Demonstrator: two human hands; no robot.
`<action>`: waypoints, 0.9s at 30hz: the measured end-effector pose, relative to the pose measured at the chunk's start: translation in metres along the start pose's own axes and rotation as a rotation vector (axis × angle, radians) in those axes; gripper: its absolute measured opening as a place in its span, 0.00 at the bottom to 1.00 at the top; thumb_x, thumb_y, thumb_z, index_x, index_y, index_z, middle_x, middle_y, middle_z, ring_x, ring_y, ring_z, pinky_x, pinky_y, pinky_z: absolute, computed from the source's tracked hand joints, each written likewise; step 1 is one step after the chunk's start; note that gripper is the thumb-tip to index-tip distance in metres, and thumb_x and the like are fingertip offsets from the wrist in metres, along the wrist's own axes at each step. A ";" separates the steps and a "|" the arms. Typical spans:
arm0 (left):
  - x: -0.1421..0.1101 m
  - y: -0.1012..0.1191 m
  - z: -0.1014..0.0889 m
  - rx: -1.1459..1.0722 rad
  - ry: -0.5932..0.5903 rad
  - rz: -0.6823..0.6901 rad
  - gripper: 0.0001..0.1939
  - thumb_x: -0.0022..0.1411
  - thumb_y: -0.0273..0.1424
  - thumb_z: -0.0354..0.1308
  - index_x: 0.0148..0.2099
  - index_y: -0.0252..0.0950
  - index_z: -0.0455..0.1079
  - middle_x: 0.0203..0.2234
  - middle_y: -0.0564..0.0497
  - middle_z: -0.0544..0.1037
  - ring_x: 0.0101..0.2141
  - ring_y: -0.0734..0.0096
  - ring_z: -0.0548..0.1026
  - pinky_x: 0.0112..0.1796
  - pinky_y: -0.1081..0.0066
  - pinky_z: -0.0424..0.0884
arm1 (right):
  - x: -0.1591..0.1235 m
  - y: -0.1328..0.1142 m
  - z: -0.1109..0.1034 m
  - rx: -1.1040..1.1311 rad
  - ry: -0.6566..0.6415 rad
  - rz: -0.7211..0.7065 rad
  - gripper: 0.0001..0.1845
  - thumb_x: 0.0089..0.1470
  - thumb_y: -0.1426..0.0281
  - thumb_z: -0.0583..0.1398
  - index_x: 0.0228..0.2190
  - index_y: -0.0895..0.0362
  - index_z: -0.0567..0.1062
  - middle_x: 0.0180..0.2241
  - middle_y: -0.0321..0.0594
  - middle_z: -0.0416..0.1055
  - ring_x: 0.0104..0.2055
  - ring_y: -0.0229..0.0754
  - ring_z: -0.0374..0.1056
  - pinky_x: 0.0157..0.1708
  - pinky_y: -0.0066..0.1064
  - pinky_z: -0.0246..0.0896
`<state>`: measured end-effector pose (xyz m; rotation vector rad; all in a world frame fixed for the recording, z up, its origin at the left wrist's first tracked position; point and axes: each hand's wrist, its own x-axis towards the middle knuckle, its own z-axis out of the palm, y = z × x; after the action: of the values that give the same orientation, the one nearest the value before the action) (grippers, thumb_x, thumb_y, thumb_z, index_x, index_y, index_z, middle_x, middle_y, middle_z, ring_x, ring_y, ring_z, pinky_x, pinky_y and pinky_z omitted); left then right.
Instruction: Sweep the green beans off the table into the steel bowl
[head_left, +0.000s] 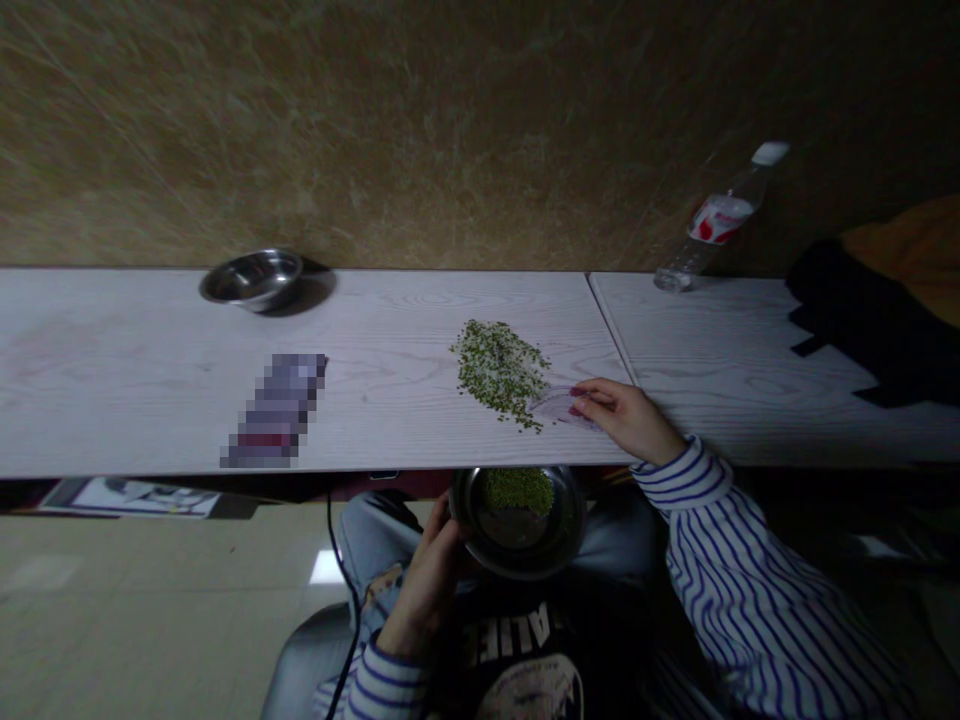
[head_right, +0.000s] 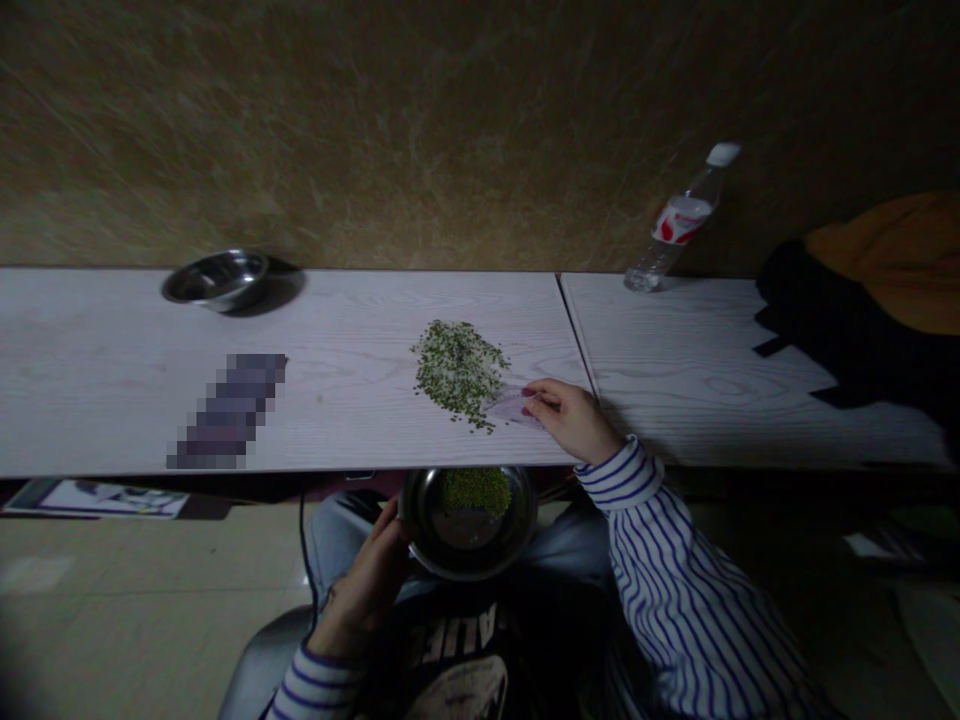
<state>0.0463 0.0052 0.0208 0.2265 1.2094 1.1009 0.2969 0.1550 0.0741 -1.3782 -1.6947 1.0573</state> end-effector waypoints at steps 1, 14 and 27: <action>0.000 0.000 0.000 0.002 -0.001 0.000 0.28 0.47 0.30 0.62 0.53 0.39 0.68 0.37 0.49 0.80 0.41 0.56 0.77 0.35 0.65 0.73 | -0.001 0.000 -0.001 -0.005 -0.005 -0.003 0.13 0.49 0.62 0.64 0.36 0.56 0.77 0.32 0.44 0.80 0.34 0.47 0.77 0.39 0.40 0.74; 0.003 -0.005 -0.004 0.014 -0.007 -0.015 0.30 0.47 0.31 0.64 0.54 0.38 0.68 0.41 0.47 0.80 0.42 0.54 0.77 0.36 0.62 0.73 | 0.001 -0.005 -0.001 -0.045 -0.014 -0.018 0.12 0.48 0.63 0.63 0.35 0.56 0.77 0.34 0.43 0.80 0.35 0.46 0.76 0.42 0.39 0.72; 0.001 -0.003 0.000 0.053 -0.027 -0.033 0.28 0.48 0.31 0.61 0.54 0.39 0.67 0.39 0.49 0.79 0.40 0.57 0.76 0.32 0.68 0.71 | -0.016 -0.006 -0.002 -0.027 -0.013 0.022 0.12 0.50 0.62 0.63 0.35 0.55 0.77 0.33 0.42 0.80 0.35 0.46 0.77 0.40 0.39 0.74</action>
<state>0.0475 0.0049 0.0181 0.2609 1.2153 1.0351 0.2994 0.1391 0.0805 -1.4128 -1.7121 1.0619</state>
